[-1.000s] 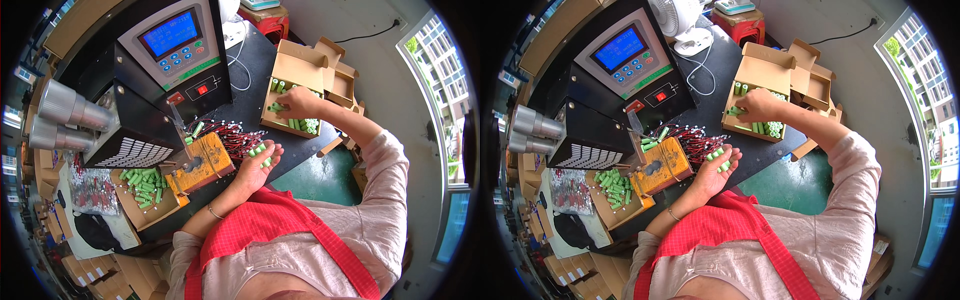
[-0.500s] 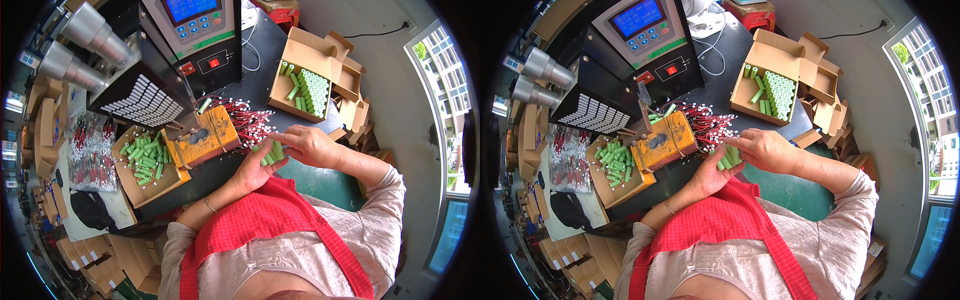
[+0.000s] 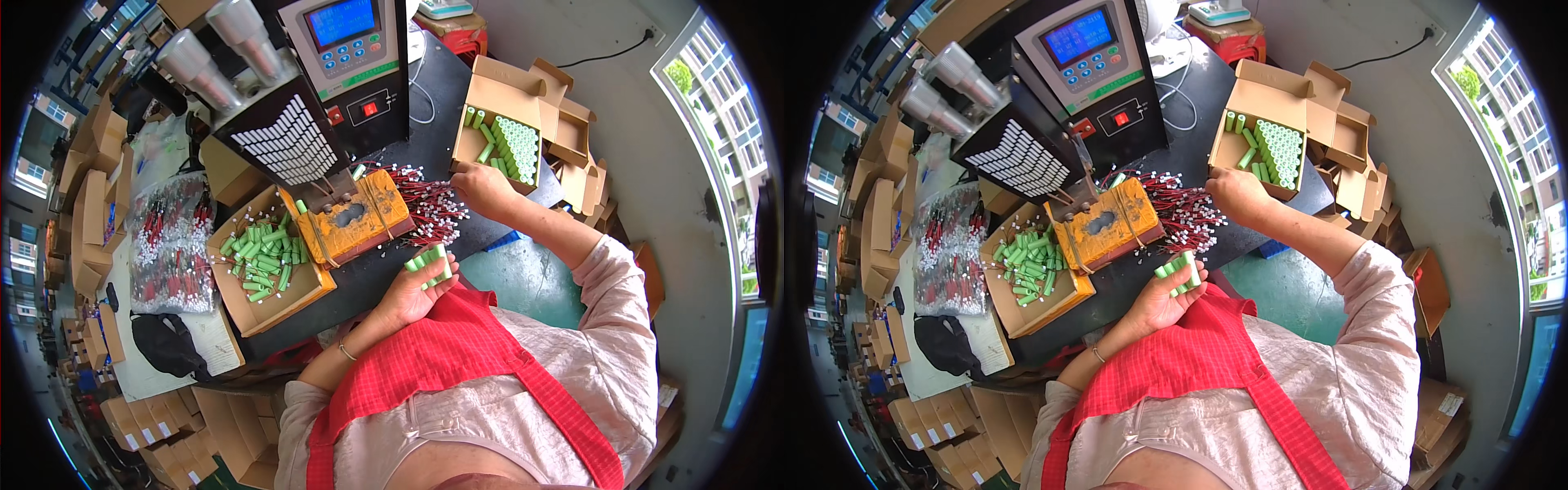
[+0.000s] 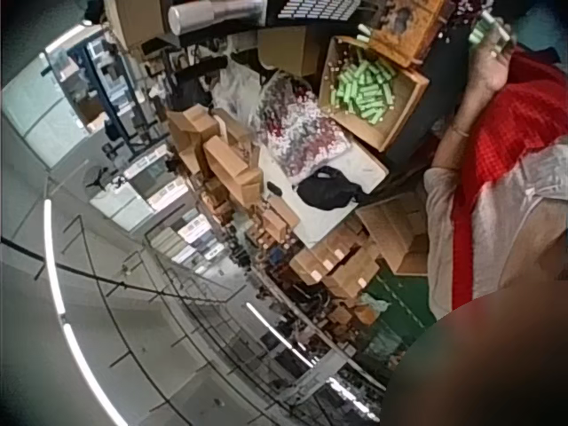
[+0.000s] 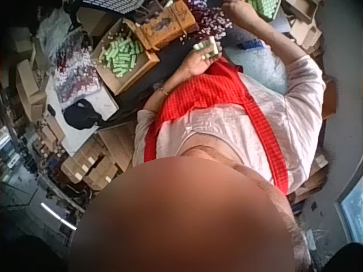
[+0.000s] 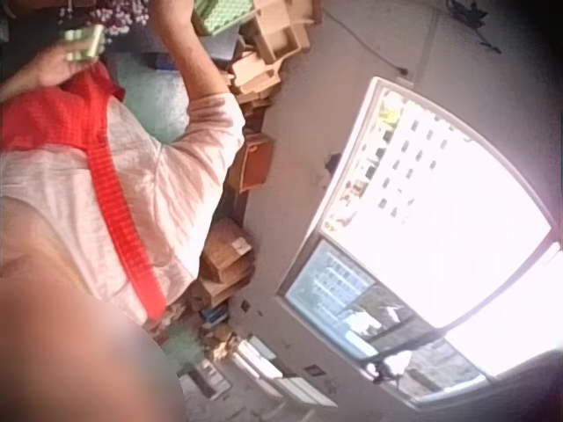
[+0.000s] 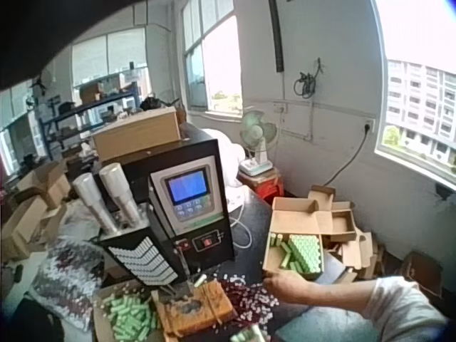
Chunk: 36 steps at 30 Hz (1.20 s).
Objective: Assembling lithium-ion batteries into a plastic frame and connecting wires using a spot welder machine.
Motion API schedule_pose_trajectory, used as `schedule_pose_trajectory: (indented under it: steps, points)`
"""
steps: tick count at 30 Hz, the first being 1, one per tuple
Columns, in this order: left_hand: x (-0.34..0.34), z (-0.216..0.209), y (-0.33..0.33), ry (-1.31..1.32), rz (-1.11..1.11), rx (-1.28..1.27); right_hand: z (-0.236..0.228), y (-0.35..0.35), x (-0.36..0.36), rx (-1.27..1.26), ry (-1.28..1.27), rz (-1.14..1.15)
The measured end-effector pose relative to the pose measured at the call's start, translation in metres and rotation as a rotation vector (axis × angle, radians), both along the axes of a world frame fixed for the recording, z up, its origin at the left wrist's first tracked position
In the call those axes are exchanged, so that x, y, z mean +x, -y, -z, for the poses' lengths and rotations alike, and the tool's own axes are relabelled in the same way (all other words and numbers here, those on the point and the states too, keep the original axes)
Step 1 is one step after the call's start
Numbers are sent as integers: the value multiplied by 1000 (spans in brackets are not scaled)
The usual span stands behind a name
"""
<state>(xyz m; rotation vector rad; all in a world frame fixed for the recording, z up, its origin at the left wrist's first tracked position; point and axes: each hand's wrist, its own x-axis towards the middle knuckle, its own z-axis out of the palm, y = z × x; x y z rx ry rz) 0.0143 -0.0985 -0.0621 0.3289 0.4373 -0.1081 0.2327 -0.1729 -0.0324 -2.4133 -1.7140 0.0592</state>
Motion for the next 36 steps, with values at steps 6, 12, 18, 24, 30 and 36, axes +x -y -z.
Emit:
schedule_pose_trajectory:
  steps: [6, 12, 18, 24, 30, 36]
  points:
    - [-18, -9, -14, 100, -68, 55, -36, -1, 1, 324, -342, 139]
    - [-25, -44, -49, 204, -318, 382, -49, 17, -41, 343, -1146, 125]
    - [-22, -52, -60, 274, -313, 530, -33, 27, -89, 69, -1144, -109]
    - [-25, -57, -56, 191, -329, 727, -48, -9, -106, 273, -1253, -18]
    - [-30, -70, -92, 6, -448, 1601, -45, -41, -97, 361, -1094, 81]
    - [-21, -58, -109, -50, -547, 1929, -49, -64, -97, 312, -1240, 85]
